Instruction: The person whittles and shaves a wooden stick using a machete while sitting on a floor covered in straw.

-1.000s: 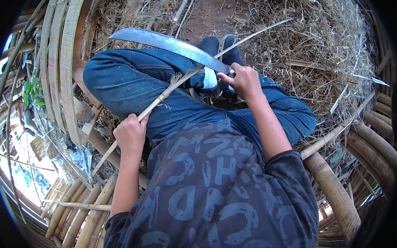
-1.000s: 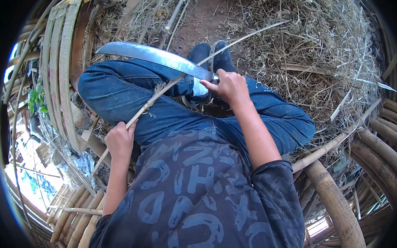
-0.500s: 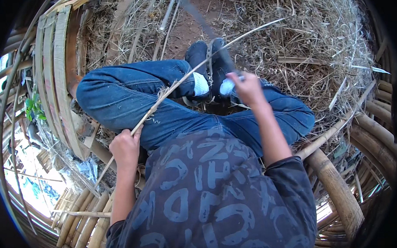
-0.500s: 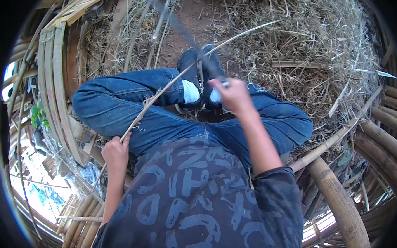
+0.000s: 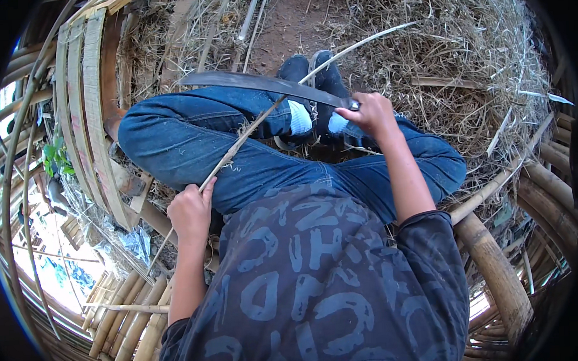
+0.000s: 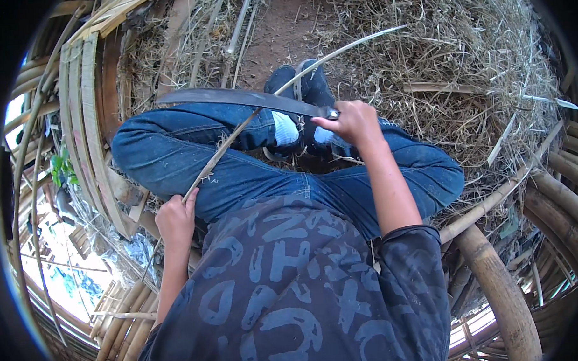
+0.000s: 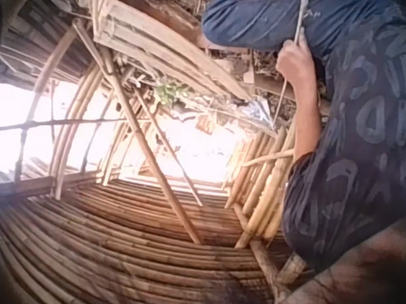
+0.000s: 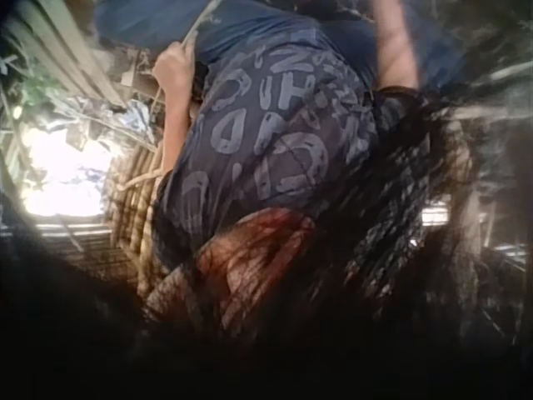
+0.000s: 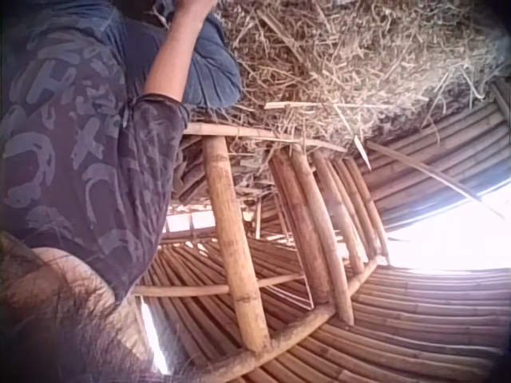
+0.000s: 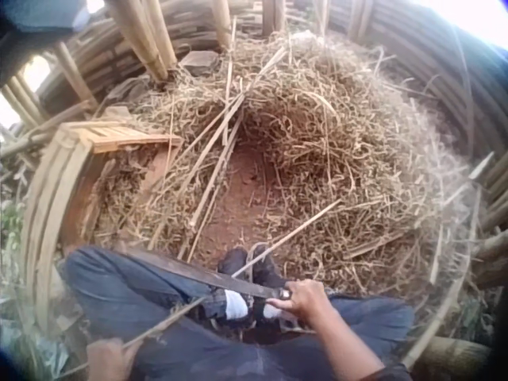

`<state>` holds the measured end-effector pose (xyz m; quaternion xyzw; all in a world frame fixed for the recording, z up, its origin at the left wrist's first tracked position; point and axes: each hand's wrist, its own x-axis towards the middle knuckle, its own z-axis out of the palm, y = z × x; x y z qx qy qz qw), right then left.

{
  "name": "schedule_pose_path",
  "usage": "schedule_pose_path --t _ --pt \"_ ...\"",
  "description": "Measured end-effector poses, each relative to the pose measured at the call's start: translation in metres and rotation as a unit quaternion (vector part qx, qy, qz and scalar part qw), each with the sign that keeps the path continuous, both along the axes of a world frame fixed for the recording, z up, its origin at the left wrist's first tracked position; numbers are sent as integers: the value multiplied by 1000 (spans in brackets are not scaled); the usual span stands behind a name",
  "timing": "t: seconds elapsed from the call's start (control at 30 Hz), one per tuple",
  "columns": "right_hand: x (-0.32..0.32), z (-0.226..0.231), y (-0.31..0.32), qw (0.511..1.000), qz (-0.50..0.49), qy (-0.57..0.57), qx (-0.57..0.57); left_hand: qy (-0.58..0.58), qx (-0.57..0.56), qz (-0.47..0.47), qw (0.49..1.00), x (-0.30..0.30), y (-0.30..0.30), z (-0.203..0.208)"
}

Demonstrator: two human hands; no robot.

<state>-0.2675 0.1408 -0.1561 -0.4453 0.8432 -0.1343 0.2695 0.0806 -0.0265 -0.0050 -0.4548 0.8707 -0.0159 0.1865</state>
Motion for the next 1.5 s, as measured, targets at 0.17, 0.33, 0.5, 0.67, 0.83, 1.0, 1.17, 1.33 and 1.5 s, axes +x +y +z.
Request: schedule_pose_path --t 0.17,0.33,0.5,0.67,0.83,1.0,1.17,1.33,1.5 --pt "-22 3 37 998 2 52 38 10 15 7 1000 0 -2 1" --pt "-15 10 42 994 -13 74 76 23 7 3 1000 1 -2 1" --pt "41 43 -4 997 -72 13 -9 34 -2 -2 999 -1 0 -4" --pt "53 48 -73 998 -52 23 -4 31 -10 5 999 3 3 -6" --pt "28 23 -59 998 -6 66 -7 9 -17 7 1000 3 1 -5" --pt "-12 7 -22 984 -105 121 78 12 -5 13 1000 6 1 -3" --pt "-137 12 85 919 -357 74 152 28 -5 -3 1000 2 -4 -8" --pt "-63 6 48 948 -306 -16 83 -5 4 6 1000 0 -4 2" --pt "57 22 -30 959 -233 -119 -107 5 17 19 1000 -8 -1 1"
